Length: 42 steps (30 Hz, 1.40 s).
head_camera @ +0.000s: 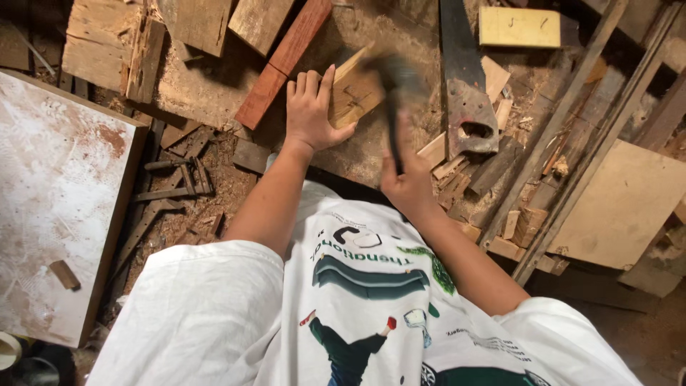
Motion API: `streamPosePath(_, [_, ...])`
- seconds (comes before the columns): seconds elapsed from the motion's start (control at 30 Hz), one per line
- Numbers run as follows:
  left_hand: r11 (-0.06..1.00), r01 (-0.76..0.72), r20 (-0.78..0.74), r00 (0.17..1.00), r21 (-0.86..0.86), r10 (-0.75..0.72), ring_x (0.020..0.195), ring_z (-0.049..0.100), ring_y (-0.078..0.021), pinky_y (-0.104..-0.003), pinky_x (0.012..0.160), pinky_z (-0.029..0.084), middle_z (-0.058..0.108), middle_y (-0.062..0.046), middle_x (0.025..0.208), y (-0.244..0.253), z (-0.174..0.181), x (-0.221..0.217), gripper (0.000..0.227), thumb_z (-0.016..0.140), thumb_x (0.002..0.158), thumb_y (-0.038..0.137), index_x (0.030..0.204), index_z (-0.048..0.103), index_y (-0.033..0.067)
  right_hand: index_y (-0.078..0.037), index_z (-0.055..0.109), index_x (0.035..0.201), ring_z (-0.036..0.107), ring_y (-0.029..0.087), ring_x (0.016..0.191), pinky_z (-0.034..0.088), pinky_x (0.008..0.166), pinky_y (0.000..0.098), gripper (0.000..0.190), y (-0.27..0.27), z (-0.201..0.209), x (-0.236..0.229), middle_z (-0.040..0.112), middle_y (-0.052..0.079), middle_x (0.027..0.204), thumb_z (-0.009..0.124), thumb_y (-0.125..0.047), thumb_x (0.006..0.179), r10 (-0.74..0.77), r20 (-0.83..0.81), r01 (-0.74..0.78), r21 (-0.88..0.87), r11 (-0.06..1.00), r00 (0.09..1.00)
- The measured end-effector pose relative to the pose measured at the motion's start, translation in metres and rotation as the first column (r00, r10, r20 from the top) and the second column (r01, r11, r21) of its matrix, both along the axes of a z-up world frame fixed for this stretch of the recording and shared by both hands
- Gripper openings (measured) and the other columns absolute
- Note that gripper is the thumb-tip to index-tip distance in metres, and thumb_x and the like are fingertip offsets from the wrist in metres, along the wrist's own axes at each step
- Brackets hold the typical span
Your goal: The person hammers nails into a small wooden block on a workbench. They repeatedly position the nail and strike it with a hammer, occasionally adjusting the wood's orientation.
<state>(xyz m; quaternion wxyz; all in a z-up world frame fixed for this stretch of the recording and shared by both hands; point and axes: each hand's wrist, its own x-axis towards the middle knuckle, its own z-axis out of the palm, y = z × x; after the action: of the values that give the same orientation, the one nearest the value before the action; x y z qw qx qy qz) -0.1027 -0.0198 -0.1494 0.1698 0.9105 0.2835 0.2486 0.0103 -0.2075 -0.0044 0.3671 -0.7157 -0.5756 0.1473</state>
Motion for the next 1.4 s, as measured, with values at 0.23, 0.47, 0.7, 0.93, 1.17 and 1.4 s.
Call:
streamPosePath(0.23, [0.998, 0.022, -0.041, 0.999, -0.055, -0.024, 0.104, 0.047, -0.0348, -0.048, 0.091, 0.038, 0.049, -0.017, 0.114, 0.002, 0.0, -0.001, 0.114, 0.082, 0.059, 0.063, 0.147, 0.046, -0.0018, -0.017, 0.015, 0.169, 0.057, 0.011, 0.064, 0.048, 0.056, 0.0287, 0.071, -0.004, -0.003, 0.002, 0.065, 0.009, 0.085, 0.052, -0.003, 0.111, -0.133, -0.147, 0.13, -0.027, 0.991, 0.98])
streamPosePath(0.47, [0.997, 0.034, -0.022, 0.999, -0.072, -0.036, 0.105, 0.047, -0.0341, -0.048, 0.09, 0.037, 0.049, -0.017, 0.113, 0.0, 0.005, 0.001, 0.114, 0.083, 0.058, 0.061, 0.146, 0.047, -0.0017, -0.015, 0.021, 0.168, 0.057, 0.01, 0.059, 0.047, 0.052, 0.0295, 0.07, -0.006, -0.005, -0.002, 0.066, 0.008, 0.079, 0.056, -0.004, 0.109, -0.087, -0.125, 0.066, -0.168, 0.984, 0.988])
streamPosePath(0.7, [0.999, 0.03, 0.009, 1.0, -0.038, -0.029, 0.105, 0.047, -0.0344, -0.047, 0.091, 0.037, 0.049, -0.017, 0.114, 0.008, 0.006, 0.0, 0.113, 0.083, 0.059, 0.061, 0.146, 0.047, -0.0017, -0.011, 0.016, 0.168, 0.068, 0.011, 0.067, 0.055, 0.057, 0.0267, 0.066, -0.017, -0.024, 0.002, 0.072, 0.009, 0.089, 0.054, -0.01, 0.115, -0.123, -0.005, 0.123, 0.098, 0.988, 0.992])
streamPosePath(0.93, [0.998, 0.019, -0.003, 1.0, -0.053, -0.019, 0.103, 0.046, -0.034, -0.047, 0.09, 0.038, 0.049, -0.017, 0.112, 0.001, 0.002, -0.002, 0.113, 0.081, 0.061, 0.064, 0.147, 0.046, -0.0009, -0.014, 0.021, 0.168, 0.061, 0.01, 0.063, 0.049, 0.055, 0.0264, 0.068, -0.027, -0.031, -0.01, 0.07, 0.012, 0.094, 0.056, -0.01, 0.11, -0.163, -0.1, 0.156, -0.075, 0.985, 0.982])
streamPosePath(1.17, [0.998, 0.034, -0.017, 0.999, -0.05, -0.035, 0.101, 0.046, -0.034, -0.047, 0.086, 0.037, 0.049, -0.018, 0.11, 0.002, -0.001, -0.002, 0.114, 0.08, 0.06, 0.064, 0.146, 0.046, -0.0023, -0.014, 0.025, 0.167, 0.055, 0.007, 0.08, 0.047, 0.064, 0.0249, 0.067, 0.002, -0.018, 0.004, 0.059, 0.005, 0.116, 0.055, -0.002, 0.109, -0.13, -0.318, 0.098, -0.117, 0.988, 0.939])
streamPosePath(1.4, [0.999, 0.025, -0.028, 0.999, -0.043, -0.026, 0.103, 0.047, -0.0333, -0.047, 0.089, 0.038, 0.049, -0.017, 0.112, 0.001, 0.001, -0.001, 0.114, 0.079, 0.06, 0.064, 0.147, 0.046, -0.0015, -0.016, 0.024, 0.167, 0.046, 0.003, 0.063, 0.04, 0.053, 0.0205, 0.066, 0.008, -0.004, 0.0, 0.055, -0.003, 0.084, 0.052, -0.002, 0.109, -0.336, -0.472, 0.291, -0.168, 0.942, 0.815])
